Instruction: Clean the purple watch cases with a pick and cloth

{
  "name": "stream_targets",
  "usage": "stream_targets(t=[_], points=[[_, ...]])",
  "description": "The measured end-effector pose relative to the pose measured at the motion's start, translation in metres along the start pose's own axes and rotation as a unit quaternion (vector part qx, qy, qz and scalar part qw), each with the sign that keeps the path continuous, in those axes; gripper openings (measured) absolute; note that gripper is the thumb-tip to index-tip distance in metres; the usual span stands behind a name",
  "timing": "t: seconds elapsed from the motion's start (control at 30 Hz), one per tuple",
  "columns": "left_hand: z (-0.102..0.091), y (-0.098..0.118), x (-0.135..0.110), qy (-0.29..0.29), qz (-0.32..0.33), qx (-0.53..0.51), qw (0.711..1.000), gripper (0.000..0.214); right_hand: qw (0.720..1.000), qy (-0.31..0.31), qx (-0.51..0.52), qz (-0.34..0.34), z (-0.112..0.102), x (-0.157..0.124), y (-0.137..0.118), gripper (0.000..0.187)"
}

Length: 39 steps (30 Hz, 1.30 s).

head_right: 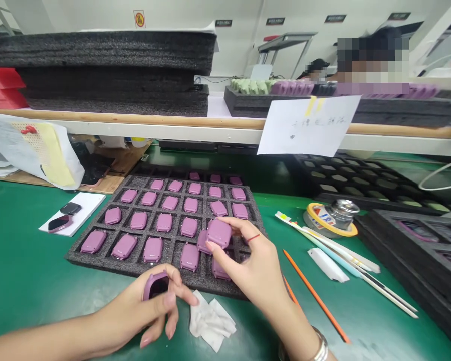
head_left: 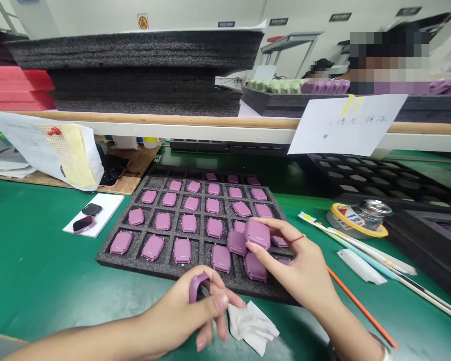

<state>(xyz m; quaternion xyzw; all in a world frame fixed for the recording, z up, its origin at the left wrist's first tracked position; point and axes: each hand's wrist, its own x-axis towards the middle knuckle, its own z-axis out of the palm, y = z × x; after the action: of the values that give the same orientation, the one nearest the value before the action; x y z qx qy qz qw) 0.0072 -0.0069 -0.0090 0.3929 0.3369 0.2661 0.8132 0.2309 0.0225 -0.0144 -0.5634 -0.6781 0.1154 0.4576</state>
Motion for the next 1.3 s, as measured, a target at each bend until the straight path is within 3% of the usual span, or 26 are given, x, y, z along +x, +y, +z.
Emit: stream_targets(t=[0.1, 0.23, 0.37, 0.47, 0.57, 0.67, 0.8, 0.93, 1.03, 1.1, 1.3], points=[[-0.001, 0.003, 0.001, -0.009, -0.012, -0.010, 1.000, 0.054, 0.998, -0.042, -0.039, -0.034, 0.005, 0.004, 0.013, 0.037], [-0.001, 0.007, 0.001, 0.028, -0.001, 0.030, 0.999, 0.058, 0.995, -0.081, -0.031, -0.048, 0.010, 0.002, 0.014, 0.044], [-0.001, 0.006, 0.002, 0.043, 0.003, 0.004, 0.999, 0.061, 0.995, -0.031, 0.045, -0.089, 0.006, -0.008, -0.007, 0.043], [-0.002, 0.003, 0.005, 0.049, -0.010, -0.055, 0.997, 0.064, 0.973, -0.091, 0.094, -0.192, 0.008, -0.018, -0.028, 0.047], [-0.002, 0.001, 0.006, 0.050, -0.011, -0.094, 0.994, 0.060, 0.956, -0.146, 0.084, -0.242, 0.016, -0.025, -0.043, 0.032], [-0.001, 0.002, 0.007, 0.046, -0.011, -0.119, 0.992, 0.056, 0.959, -0.138, 0.099, -0.228, 0.021, -0.027, -0.050, 0.012], [-0.001, 0.003, 0.006, 0.037, -0.006, -0.137, 0.990, 0.050, 0.967, -0.100, 0.147, -0.183, 0.021, -0.026, -0.050, 0.009], [-0.002, 0.004, 0.005, 0.006, -0.004, -0.105, 0.994, 0.056, 0.971, 0.009, 0.234, -0.051, 0.015, -0.022, -0.045, 0.017], [-0.002, 0.006, 0.003, -0.005, -0.002, -0.091, 0.996, 0.062, 0.946, 0.081, 0.310, 0.053, 0.011, -0.017, -0.038, 0.026], [-0.002, 0.007, 0.002, -0.010, -0.004, -0.091, 0.996, 0.061, 0.931, 0.097, 0.338, 0.093, 0.009, -0.015, -0.035, 0.026], [-0.002, 0.007, 0.001, -0.010, -0.008, -0.087, 0.996, 0.062, 0.935, 0.088, 0.338, 0.063, 0.009, -0.019, -0.037, 0.014]])
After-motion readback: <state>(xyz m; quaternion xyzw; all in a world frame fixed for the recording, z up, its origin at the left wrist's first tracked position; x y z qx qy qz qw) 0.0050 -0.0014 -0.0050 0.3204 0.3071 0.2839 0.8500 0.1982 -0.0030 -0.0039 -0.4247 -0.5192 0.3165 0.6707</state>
